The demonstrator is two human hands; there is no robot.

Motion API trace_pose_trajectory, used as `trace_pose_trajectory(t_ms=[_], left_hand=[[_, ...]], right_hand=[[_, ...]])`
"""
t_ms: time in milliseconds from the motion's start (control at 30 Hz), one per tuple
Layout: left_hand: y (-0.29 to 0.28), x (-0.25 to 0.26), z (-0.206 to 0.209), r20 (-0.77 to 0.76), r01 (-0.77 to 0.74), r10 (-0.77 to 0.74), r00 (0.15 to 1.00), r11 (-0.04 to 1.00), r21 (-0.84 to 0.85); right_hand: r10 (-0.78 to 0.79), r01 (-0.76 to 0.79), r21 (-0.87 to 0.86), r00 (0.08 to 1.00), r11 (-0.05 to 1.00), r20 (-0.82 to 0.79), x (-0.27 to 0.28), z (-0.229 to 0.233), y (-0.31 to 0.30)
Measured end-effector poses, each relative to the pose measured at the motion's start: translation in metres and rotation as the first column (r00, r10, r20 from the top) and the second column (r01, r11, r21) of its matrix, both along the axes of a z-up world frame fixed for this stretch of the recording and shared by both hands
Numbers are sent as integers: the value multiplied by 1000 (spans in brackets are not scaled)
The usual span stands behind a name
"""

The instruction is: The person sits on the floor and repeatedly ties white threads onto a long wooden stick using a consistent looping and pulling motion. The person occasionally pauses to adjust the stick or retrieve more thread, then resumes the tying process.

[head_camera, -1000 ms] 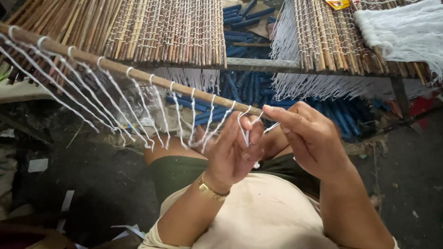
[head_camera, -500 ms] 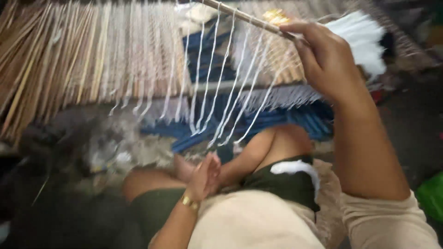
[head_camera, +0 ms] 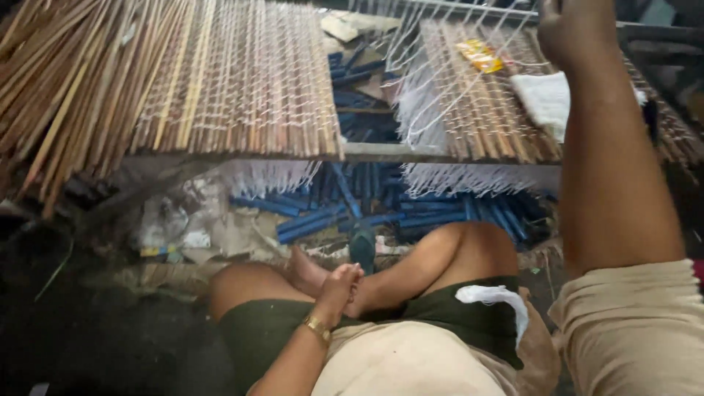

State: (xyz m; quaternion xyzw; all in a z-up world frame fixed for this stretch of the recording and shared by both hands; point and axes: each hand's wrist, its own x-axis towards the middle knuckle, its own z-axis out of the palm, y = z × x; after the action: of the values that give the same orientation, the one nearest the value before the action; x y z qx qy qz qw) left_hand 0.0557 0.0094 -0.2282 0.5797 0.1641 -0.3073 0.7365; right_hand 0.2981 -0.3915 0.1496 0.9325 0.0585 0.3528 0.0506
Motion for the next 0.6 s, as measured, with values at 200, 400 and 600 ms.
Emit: trace_pose_trajectory(t_ms=[200, 400, 600], left_hand=[[-10, 0, -9, -12, 7, -7, 1000, 999, -31], [-28, 0, -58, 63, -82, 83, 995, 996, -27], [-7, 26, -61, 312, -87, 115, 943, 991, -102]], right_hand=[[159, -140, 249, 985, 958, -60, 22, -134, 62], [107, 15, 446, 963, 895, -247, 13, -234, 150], [119, 93, 443, 896, 892, -427, -13, -224, 236]])
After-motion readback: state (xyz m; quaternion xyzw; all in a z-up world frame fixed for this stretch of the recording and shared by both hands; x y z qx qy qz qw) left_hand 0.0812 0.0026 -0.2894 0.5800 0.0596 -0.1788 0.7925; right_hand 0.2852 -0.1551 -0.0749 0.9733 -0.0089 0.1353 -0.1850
